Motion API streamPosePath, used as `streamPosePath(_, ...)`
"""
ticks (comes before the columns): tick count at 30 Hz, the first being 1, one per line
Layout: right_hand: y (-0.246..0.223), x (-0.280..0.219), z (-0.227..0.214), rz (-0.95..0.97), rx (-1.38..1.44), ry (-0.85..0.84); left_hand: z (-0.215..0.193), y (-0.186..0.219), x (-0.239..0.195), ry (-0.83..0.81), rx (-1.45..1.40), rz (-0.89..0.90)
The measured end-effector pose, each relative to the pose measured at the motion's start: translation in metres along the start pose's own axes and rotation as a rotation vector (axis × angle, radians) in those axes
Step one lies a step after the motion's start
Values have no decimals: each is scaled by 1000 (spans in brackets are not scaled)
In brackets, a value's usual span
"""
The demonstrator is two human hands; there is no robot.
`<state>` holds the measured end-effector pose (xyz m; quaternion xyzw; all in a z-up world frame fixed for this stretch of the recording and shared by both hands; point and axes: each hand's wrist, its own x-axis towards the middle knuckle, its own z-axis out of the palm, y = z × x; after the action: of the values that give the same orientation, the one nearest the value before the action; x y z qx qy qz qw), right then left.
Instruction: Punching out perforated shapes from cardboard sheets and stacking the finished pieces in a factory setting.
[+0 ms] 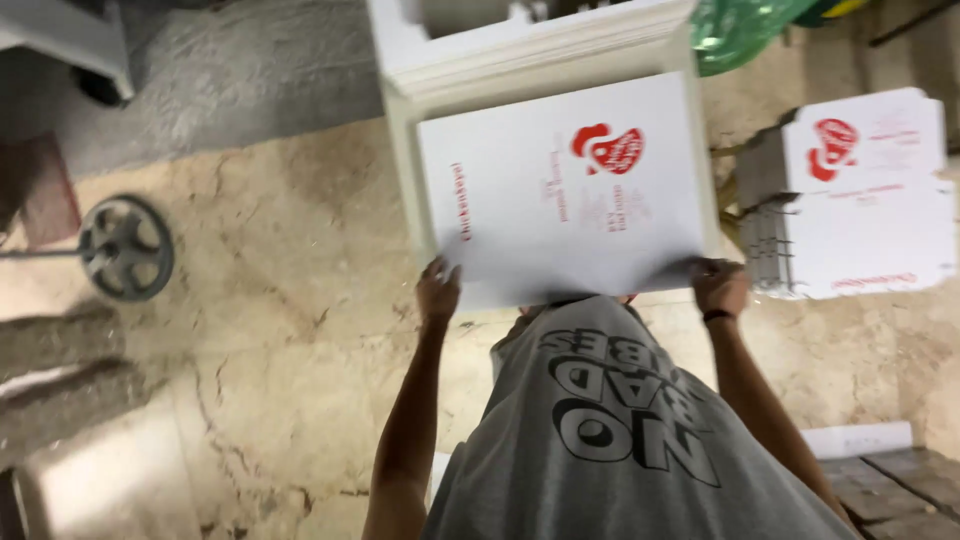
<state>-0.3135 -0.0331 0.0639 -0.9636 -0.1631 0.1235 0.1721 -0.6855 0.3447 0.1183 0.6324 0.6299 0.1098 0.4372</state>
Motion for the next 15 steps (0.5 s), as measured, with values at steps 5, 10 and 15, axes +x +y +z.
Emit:
streamPosePath(5, -46, 12, -48, 345, -33, -189, -36, 71, -39, -179, 103, -20)
streamPosePath(10, -60, 14, -54, 374, -18, -181, -24, 54, -33, -167, 146, 60)
streamPosePath(15, -68, 17, -61, 400, -58, -216, -23, 47, -25, -245, 200, 117)
